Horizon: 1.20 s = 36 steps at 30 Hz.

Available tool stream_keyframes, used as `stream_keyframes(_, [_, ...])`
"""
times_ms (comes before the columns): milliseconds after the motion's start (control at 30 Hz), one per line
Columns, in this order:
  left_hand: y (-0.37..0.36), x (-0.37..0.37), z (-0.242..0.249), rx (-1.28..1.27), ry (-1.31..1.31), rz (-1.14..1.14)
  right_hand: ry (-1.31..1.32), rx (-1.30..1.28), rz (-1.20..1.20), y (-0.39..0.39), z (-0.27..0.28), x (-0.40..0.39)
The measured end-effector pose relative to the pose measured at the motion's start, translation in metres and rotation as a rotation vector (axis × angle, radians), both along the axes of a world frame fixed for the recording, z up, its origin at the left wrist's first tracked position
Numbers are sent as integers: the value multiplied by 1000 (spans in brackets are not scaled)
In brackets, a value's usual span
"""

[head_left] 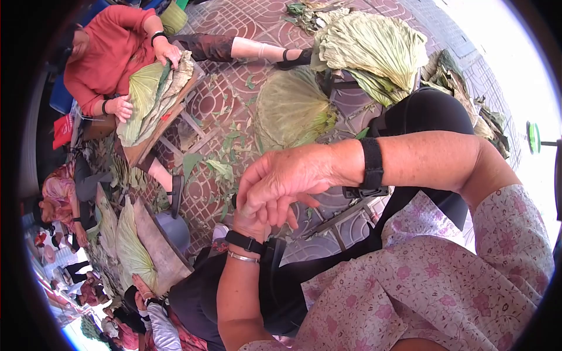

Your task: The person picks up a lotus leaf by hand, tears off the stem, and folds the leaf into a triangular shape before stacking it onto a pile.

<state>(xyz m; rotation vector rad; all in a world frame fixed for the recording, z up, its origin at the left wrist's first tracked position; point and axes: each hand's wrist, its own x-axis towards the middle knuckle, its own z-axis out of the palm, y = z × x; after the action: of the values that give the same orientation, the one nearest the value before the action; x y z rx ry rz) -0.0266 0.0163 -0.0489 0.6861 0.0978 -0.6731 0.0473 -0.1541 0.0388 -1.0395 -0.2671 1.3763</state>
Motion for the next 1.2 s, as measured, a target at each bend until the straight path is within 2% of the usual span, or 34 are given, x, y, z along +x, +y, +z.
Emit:
stream_keyframes(267, [17, -4, -20, -2, -11, 64, -58, 69, 3, -4, -6, 6])
stream_keyframes(400, [15, 7, 9, 181, -89, 15, -121, 31, 71, -7, -2, 14])
stream_keyframes(600, [16, 17, 32, 226, -72, -69, -144, 66, 92, -11, 1, 22])
stream_keyframes(800, [15, 10, 20, 228, -101, 6, -170, 76, 93, -11, 3, 22])
stream_keyframes(900, [25, 7, 0, 143, -78, -8, -211, 29, 121, -12, 9, 21])
stream_keyframes(1100, [6, 12, 18, 120, -138, -31, -249, 14, 96, -12, 12, 20])
stream_keyframes(1200, [14, 9, 2, 94, -110, -21, -223, 23, 76, -10, 10, 19])
